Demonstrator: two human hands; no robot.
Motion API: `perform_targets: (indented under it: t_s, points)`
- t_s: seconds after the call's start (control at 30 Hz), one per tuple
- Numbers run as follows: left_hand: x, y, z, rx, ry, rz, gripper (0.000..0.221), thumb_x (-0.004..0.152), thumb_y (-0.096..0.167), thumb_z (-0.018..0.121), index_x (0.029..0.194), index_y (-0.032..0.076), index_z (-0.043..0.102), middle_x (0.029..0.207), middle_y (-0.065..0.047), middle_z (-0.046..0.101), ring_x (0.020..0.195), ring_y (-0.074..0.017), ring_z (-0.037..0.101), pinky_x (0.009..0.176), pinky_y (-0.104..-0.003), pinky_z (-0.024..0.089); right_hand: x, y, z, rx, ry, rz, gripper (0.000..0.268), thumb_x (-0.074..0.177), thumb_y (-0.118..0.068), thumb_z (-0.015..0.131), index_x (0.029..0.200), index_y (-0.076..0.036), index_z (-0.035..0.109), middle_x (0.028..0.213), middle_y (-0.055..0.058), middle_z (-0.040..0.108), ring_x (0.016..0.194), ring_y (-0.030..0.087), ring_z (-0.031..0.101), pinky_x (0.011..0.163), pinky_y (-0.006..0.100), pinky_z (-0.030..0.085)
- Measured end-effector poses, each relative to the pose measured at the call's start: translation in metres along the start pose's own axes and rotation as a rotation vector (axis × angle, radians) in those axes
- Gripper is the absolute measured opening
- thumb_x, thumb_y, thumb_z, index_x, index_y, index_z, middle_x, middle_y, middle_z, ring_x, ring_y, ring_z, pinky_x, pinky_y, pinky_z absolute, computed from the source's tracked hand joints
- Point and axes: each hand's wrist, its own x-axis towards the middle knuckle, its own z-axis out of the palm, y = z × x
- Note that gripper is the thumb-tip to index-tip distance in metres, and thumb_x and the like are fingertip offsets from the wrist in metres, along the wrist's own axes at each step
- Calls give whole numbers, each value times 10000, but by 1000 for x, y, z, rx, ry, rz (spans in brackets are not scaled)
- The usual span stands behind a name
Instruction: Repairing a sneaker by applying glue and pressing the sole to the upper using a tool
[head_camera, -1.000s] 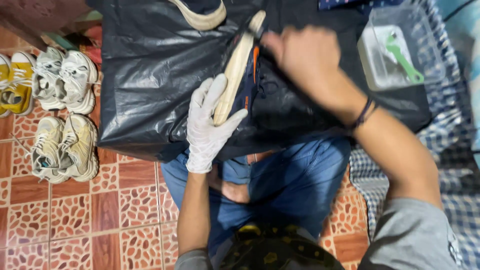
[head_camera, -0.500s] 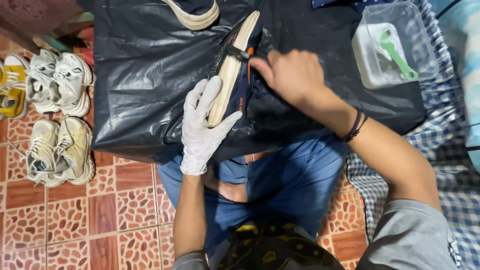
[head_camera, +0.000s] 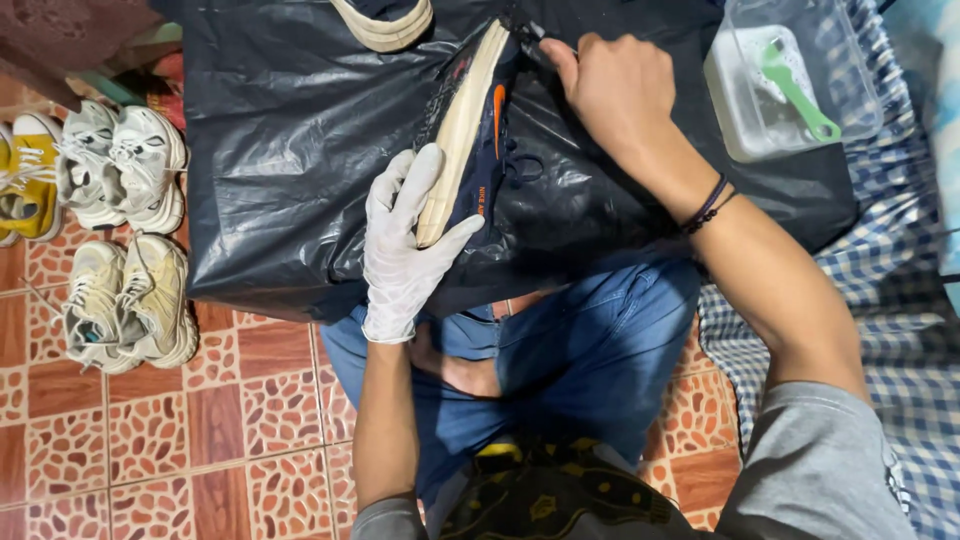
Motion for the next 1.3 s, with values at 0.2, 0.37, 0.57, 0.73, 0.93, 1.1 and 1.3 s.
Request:
perform_targets:
  t_s: [0.2, 0.37, 0.57, 0.73, 0.93, 1.1, 1.3]
  points:
    - [0, -3, 1, -30, 29, 22, 760, 890, 268, 899, 1520, 201, 477, 1461, -168, 461, 1414, -293, 494, 1225, -392, 423, -20, -27, -38, 118, -144, 12, 690, 1150, -653, 401, 875, -100, 709, 681, 224, 701, 621, 505, 695, 470, 592, 504]
    - [-1, 0, 0, -33, 8, -1, 752, 874, 266, 900, 1506, 196, 499, 1462, -164, 465, 1426, -288, 481, 1236, -387, 403, -6, -7, -15, 282, -189, 108, 690, 1169, -580, 462, 783, -70, 720, 694, 204, 699, 662, 487, 684, 535, 580, 498]
    - [2, -2, 0, -48, 9, -4, 743, 865, 252, 905, 1491, 171, 513, 1439, -159, 476, 1411, -291, 491, 1237, -393, 404, -9, -20, -23, 459, -287, 161, 662, 1144, -570, 448, 773, -71, 677, 703, 187, 675, 681, 480, 646, 596, 573, 474]
    - [5, 1, -1, -68, 18, 21, 739, 874, 229, 902, 1494, 158, 507, 1452, -136, 498, 1428, -283, 493, 1244, -385, 414, 6, -22, -24, 470, -315, 295, 697, 1140, -605, 426, 817, -57, 711, 832, 326, 700, 847, 627, 630, 699, 664, 458]
    - [5, 3, 0, -104, 39, 10, 723, 880, 170, 898, 1482, 96, 504, 1474, -151, 505, 1421, -293, 502, 1252, -390, 418, -10, -42, -35, 383, -342, 134, 647, 1103, -647, 402, 939, -103, 711, 789, 273, 715, 727, 574, 664, 596, 636, 488]
    - [2, 8, -5, -16, 8, -93, 895, 859, 260, 902, 1569, 102, 381, 1572, -136, 475, 1428, -262, 489, 1246, -365, 376, -6, -50, -53, 356, -250, 50, 656, 1131, -591, 394, 858, -98, 729, 728, 230, 706, 656, 511, 679, 518, 601, 495]
    - [5, 9, -4, -142, 3, -222, 1239, 810, 398, 928, 1647, 101, 65, 1729, -101, 250, 1474, -244, 531, 1241, -339, 405, -22, -58, -81, -76, -245, -64, 738, 1133, -783, 339, 883, -193, 704, 640, 117, 722, 561, 377, 743, 409, 468, 520]
